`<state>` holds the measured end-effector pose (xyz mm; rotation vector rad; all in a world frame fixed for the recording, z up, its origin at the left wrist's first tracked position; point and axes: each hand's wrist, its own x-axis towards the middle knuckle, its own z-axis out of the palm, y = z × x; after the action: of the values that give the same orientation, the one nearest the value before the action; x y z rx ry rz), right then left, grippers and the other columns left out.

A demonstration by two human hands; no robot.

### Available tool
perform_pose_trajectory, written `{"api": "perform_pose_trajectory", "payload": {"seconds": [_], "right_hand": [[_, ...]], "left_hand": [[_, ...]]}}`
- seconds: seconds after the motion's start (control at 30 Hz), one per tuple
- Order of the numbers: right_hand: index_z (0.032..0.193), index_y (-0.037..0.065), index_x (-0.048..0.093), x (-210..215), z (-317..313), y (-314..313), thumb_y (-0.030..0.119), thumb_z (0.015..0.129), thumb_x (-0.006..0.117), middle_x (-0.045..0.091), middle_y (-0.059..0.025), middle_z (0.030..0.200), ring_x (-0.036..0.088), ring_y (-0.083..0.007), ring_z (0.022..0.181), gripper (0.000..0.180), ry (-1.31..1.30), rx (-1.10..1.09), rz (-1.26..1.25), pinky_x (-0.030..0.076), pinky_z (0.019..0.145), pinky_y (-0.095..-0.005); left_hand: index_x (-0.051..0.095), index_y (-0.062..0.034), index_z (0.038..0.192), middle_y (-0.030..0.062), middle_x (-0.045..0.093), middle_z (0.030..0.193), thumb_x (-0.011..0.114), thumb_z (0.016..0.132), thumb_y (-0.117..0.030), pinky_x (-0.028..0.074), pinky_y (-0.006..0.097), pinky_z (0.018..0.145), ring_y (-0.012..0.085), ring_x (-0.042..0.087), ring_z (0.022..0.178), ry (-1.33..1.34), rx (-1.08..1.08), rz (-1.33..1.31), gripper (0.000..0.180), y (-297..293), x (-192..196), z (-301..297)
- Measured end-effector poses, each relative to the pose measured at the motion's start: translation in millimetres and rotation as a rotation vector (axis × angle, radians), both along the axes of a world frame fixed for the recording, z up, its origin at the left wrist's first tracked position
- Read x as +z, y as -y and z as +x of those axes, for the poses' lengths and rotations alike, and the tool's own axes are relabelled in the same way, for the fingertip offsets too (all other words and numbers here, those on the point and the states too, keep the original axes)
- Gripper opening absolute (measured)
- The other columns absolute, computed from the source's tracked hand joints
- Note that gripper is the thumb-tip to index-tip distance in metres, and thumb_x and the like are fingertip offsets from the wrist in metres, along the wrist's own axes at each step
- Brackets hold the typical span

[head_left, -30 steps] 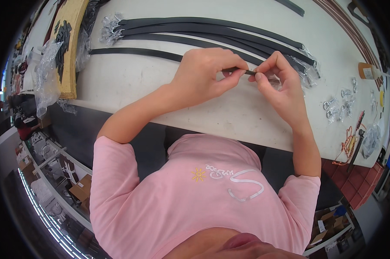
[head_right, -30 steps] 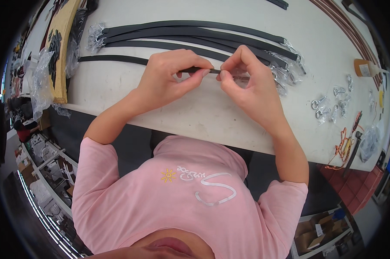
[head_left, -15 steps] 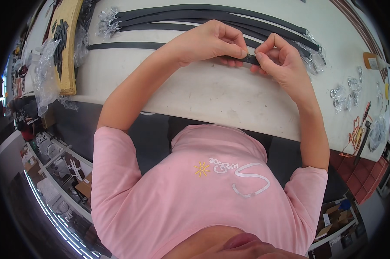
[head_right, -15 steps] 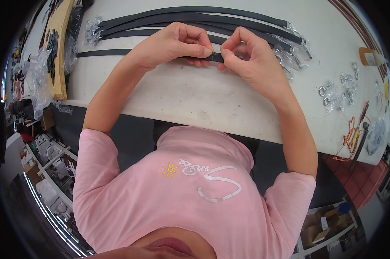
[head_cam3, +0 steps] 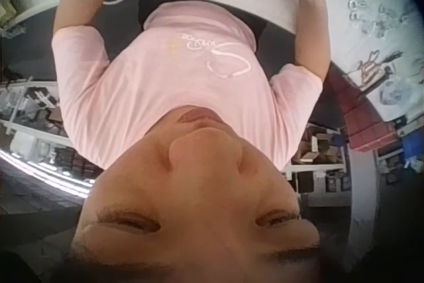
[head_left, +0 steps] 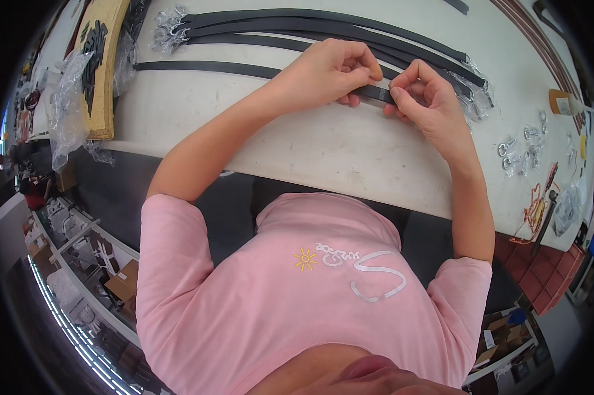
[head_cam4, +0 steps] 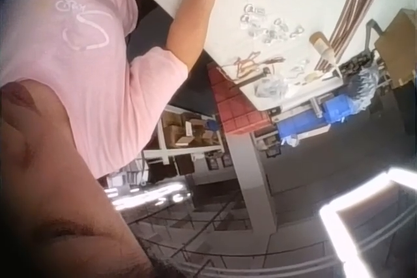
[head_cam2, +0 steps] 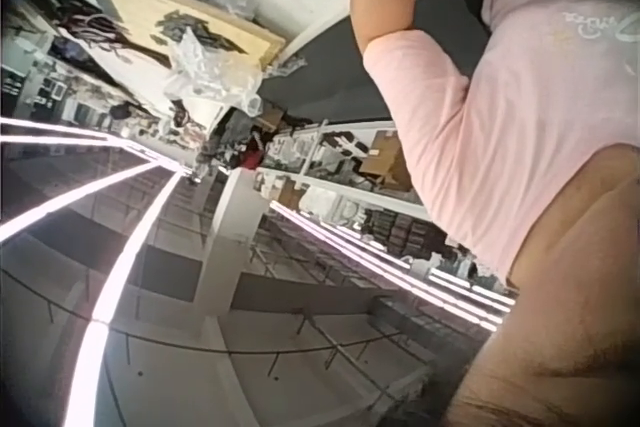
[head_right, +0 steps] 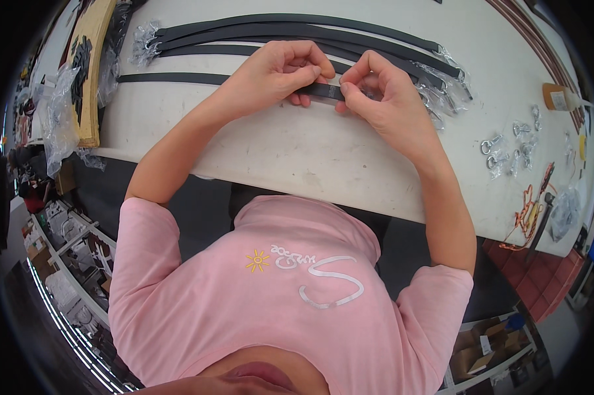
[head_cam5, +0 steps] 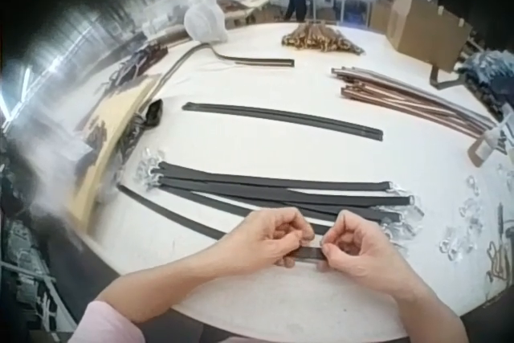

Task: The person is assembling leather straps by attaching metal hardware and applying glue to the ends.

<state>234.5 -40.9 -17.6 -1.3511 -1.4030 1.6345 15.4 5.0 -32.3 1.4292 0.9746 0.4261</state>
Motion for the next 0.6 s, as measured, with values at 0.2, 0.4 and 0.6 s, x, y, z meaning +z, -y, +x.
{"api": "perform_pose_trajectory", "payload": {"seconds": [0.2,0.4,0.6], "right_hand": [[0.098,0.002,0.054,1,-2,0,0.011,0.098,0.062,0.064,-0.0025,0.091,0.068,-0.0102,0.083,0.012,0.005,0.017,0.008,0.052,0.074,-0.0234],[0.099,0.003,0.054,-4,-1,-1,0.012,0.098,0.062,0.065,-0.0021,0.090,0.068,-0.0097,0.082,0.012,0.008,0.020,0.015,0.049,0.070,-0.0219],[0.101,0.004,0.055,-4,1,-3,0.014,0.099,0.061,0.065,-0.0013,0.089,0.066,-0.0081,0.080,0.012,0.022,0.021,0.014,0.047,0.067,-0.0218]], "left_hand": [[0.067,-0.0041,0.103,-0.0004,0.065,0.088,0.062,0.101,-0.025,0.052,0.020,0.064,0.0054,0.062,0.070,0.005,-0.178,0.046,0.021,-3,4,-5],[0.063,-0.0037,0.102,-0.0003,0.062,0.086,0.060,0.102,-0.025,0.052,0.020,0.064,0.0057,0.062,0.070,0.098,0.040,-0.036,0.022,-3,-4,-3],[0.066,-0.0001,0.110,0.0032,0.068,0.098,0.073,0.089,-0.011,0.051,0.027,0.080,0.0120,0.062,0.084,0.035,-0.224,0.297,0.025,2,0,-13]]}}
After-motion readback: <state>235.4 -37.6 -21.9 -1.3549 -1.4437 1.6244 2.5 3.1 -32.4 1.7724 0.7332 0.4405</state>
